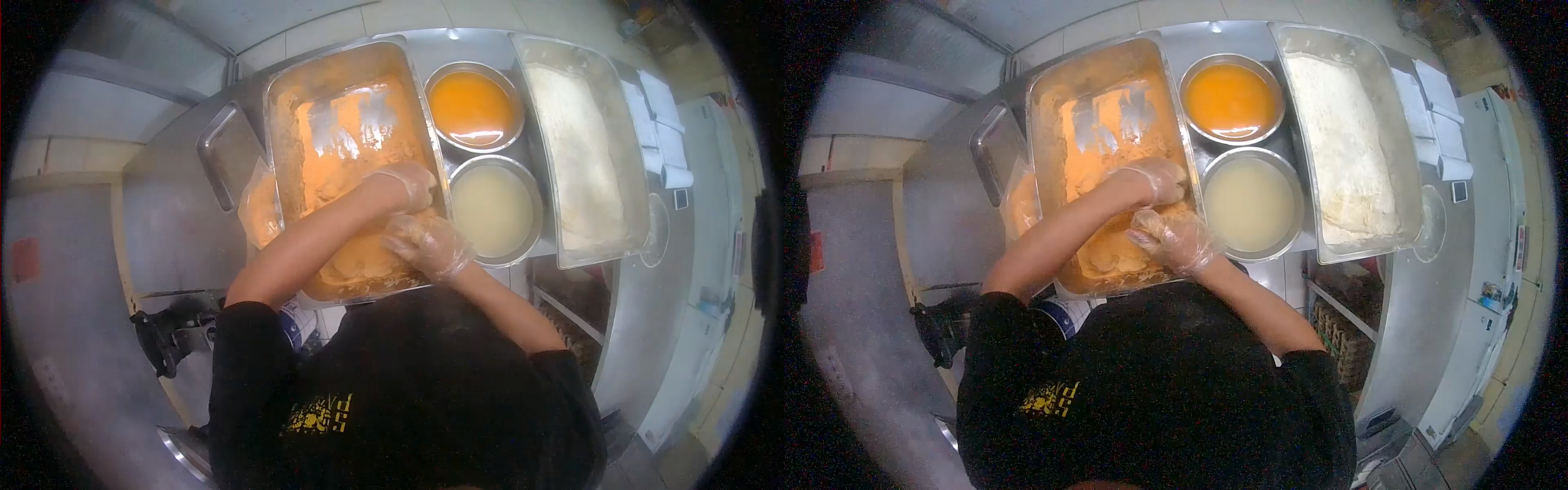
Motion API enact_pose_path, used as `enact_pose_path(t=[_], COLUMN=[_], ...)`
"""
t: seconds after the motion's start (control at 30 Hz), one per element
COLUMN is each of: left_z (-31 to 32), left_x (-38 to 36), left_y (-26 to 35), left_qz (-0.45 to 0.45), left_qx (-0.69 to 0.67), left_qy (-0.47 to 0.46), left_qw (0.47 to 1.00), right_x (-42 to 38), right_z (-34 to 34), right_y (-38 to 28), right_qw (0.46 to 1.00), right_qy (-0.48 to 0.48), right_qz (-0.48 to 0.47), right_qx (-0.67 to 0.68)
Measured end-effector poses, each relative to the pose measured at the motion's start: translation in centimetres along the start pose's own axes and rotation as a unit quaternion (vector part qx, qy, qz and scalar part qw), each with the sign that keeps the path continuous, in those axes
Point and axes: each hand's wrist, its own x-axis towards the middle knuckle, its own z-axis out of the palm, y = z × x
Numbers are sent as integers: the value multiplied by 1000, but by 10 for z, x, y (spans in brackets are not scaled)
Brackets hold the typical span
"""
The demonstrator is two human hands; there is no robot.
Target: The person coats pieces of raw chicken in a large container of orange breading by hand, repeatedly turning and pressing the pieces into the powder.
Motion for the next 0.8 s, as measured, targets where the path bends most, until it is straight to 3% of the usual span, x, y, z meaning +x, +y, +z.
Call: enact_pose_path(t=[0.1, 0.2, 0.3, 0.33, 0.43, 0.5, 0.6, 0.7, 0.8], left_z=[-9, 1, 23, 30, 55, 62, 51, 41, 41], left_x=[-40, -80, -116, -118, -127, -128, -116, -99, -67], left_y=[-6, -33, -60, -69, -89, -91, -96, -97, -110], left_qz=[7, 22, -77, -77, -86, -89, -192, -68, -39], left_qx=[-72, -112, -221, -191, -153, -183, -260, -256, -184], left_qy=[35, 150, 152, 152, 167, 195, 236, 278, 202], left_qw=[997, 982, 960, 967, 970, 959, 917, 923, 961], right_x=[1, 7, 11, 14, 19, 24, 27, 29, 33], right_z=[-11, -23, -18, -16, -8, -9, -9, -6, -4], right_y=[-6, -11, -12, -14, -14, -15, -11, -15, -19], right_qw=[999, 998, 997, 996, 998, 997, 996, 994, 992], right_qy=[13, 20, 31, 34, -21, -23, -24, -38, -37], right_qz=[-16, -52, -75, -82, 53, 67, 82, 98, 119], right_qx=[24, 28, 0, -10, 27, 34, 14, 10, 4])
